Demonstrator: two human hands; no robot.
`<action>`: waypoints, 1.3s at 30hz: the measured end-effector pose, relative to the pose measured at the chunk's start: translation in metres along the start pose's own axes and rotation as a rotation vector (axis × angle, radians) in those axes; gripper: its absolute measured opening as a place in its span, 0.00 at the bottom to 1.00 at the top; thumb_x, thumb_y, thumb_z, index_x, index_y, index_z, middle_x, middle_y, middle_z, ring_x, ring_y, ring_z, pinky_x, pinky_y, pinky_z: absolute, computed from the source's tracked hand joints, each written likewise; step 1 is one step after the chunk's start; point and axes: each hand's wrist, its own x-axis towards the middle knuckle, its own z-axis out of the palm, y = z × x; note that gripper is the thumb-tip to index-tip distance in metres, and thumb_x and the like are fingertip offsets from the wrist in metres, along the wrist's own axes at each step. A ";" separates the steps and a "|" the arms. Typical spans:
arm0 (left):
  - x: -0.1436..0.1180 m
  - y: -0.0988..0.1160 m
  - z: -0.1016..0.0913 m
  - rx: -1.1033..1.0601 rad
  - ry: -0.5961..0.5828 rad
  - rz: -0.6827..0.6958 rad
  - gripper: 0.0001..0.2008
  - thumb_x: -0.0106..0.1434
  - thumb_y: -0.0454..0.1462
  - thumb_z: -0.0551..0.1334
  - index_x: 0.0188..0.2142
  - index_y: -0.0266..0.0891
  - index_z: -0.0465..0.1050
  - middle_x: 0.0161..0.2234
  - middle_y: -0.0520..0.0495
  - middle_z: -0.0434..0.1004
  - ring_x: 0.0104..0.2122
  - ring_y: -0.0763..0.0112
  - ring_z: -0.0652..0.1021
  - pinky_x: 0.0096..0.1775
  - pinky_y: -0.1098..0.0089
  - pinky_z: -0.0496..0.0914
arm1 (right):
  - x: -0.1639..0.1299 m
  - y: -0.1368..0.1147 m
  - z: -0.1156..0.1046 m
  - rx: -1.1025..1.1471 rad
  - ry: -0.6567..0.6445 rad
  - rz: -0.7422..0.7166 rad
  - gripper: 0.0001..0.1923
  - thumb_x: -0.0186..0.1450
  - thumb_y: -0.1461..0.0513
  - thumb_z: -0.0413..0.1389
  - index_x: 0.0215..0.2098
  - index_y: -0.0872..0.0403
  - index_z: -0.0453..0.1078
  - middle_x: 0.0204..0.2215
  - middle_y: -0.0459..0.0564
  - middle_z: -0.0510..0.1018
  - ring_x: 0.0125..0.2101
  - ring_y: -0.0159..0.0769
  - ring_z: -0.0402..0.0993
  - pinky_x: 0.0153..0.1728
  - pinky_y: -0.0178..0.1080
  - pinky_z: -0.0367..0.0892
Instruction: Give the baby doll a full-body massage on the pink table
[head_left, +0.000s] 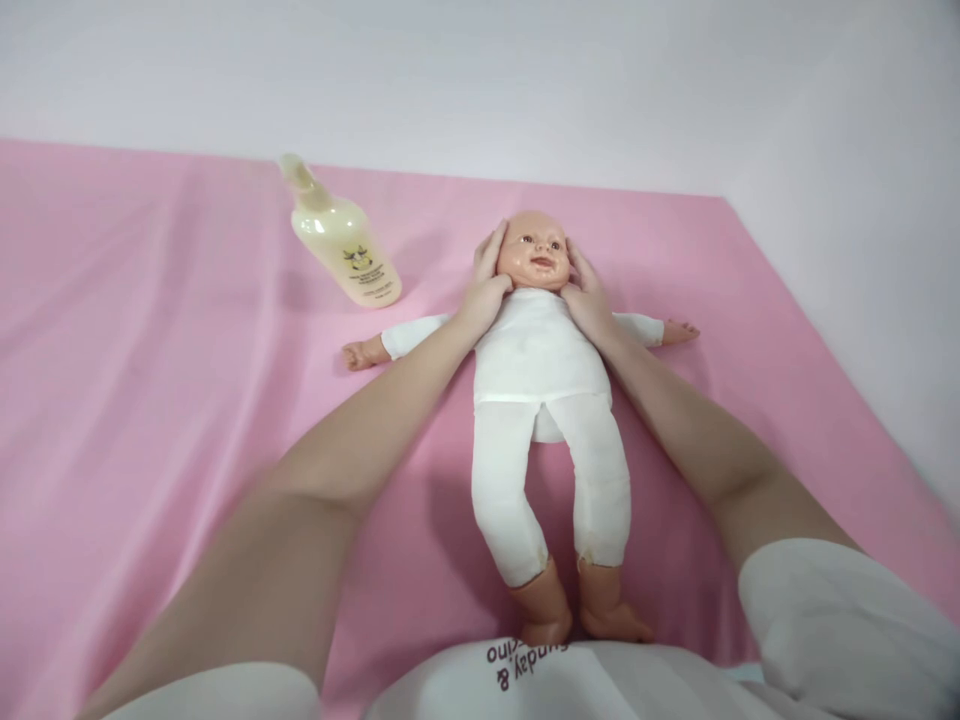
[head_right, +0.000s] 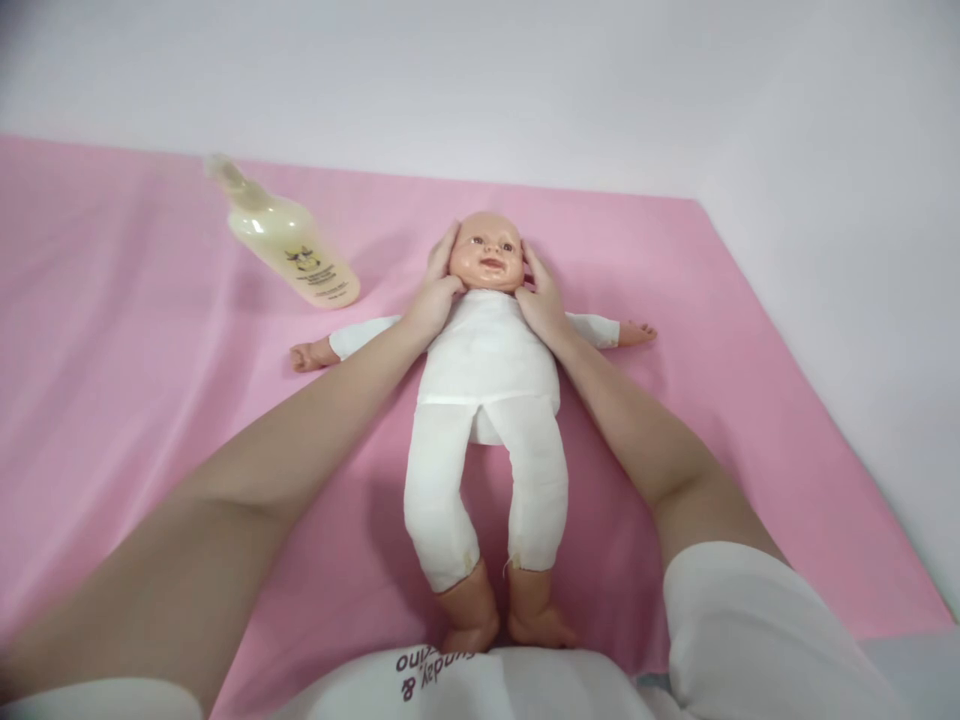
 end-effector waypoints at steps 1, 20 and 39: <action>0.000 -0.002 0.001 0.006 0.003 0.004 0.36 0.65 0.34 0.58 0.72 0.54 0.54 0.73 0.54 0.54 0.75 0.55 0.52 0.75 0.52 0.45 | -0.001 0.000 0.000 -0.001 -0.010 -0.003 0.42 0.66 0.66 0.52 0.76 0.49 0.45 0.72 0.49 0.63 0.67 0.40 0.67 0.70 0.51 0.63; -0.008 0.015 0.021 0.474 0.043 0.248 0.42 0.67 0.53 0.57 0.73 0.38 0.46 0.73 0.28 0.53 0.73 0.46 0.58 0.72 0.45 0.52 | -0.005 0.009 0.006 -0.127 0.101 -0.115 0.43 0.62 0.57 0.55 0.73 0.56 0.52 0.74 0.59 0.57 0.74 0.44 0.51 0.75 0.53 0.44; -0.122 0.101 -0.012 1.017 -0.190 -0.135 0.29 0.71 0.37 0.52 0.69 0.28 0.63 0.70 0.29 0.62 0.73 0.49 0.59 0.73 0.47 0.49 | -0.069 -0.038 -0.035 -0.679 -0.079 -0.178 0.33 0.69 0.51 0.40 0.65 0.51 0.70 0.63 0.65 0.74 0.66 0.50 0.69 0.67 0.49 0.62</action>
